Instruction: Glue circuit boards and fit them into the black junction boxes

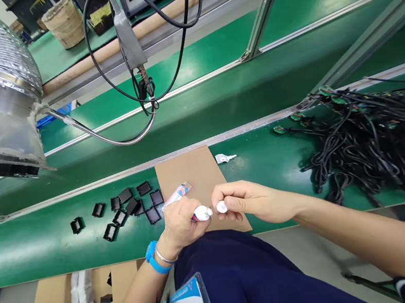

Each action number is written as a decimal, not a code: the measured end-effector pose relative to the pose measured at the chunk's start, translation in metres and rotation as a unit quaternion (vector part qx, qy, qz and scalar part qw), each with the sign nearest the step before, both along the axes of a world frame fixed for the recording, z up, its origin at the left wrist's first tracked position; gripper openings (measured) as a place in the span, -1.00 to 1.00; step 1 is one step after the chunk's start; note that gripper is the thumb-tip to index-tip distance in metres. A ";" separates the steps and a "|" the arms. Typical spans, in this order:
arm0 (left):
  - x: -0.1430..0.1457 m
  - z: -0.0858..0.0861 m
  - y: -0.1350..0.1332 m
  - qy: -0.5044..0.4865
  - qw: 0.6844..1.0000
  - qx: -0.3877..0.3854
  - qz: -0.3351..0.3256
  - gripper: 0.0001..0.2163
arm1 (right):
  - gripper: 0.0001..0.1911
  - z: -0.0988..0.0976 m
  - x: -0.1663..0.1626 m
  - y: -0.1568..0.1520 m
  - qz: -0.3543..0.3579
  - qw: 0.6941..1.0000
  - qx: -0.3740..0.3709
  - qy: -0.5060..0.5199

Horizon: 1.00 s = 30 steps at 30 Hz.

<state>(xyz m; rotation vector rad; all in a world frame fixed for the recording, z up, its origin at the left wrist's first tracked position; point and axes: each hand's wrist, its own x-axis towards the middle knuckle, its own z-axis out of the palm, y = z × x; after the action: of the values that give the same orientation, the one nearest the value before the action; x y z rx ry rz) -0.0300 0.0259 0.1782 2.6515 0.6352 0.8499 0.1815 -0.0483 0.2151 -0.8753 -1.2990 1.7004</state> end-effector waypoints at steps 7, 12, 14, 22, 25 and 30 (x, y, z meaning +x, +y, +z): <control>-0.007 -0.045 0.002 0.094 0.989 -0.104 0.040 -0.85 | -0.61 -0.029 0.011 -0.008 -0.089 0.995 -0.030 0.038; 0.008 -0.132 0.002 0.214 0.959 -0.179 0.058 -0.83 | -0.58 -0.093 0.023 -0.027 -0.291 0.943 -0.127 0.104; 0.017 -0.161 -0.001 0.251 0.946 -0.197 0.065 -0.80 | -0.55 -0.117 0.022 -0.040 -0.328 0.928 -0.140 0.106; 0.034 -0.192 -0.007 0.283 0.925 -0.232 0.104 -0.76 | -0.47 -0.156 -0.006 -0.078 -0.363 0.907 -0.192 0.089; 0.026 -0.185 -0.016 0.237 0.931 -0.253 0.110 -0.75 | -0.47 -0.163 -0.014 -0.077 -0.347 0.913 -0.200 0.078; -0.028 -0.192 -0.070 0.124 0.933 -0.305 0.147 -0.86 | -0.57 -0.199 -0.032 -0.068 -0.257 0.945 -0.190 0.068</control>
<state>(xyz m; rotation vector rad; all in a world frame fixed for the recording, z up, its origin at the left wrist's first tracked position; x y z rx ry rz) -0.0583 -0.0436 -0.0138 2.1254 1.1643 0.2980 0.1496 -0.1164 0.0163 -1.1741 -0.5792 1.5664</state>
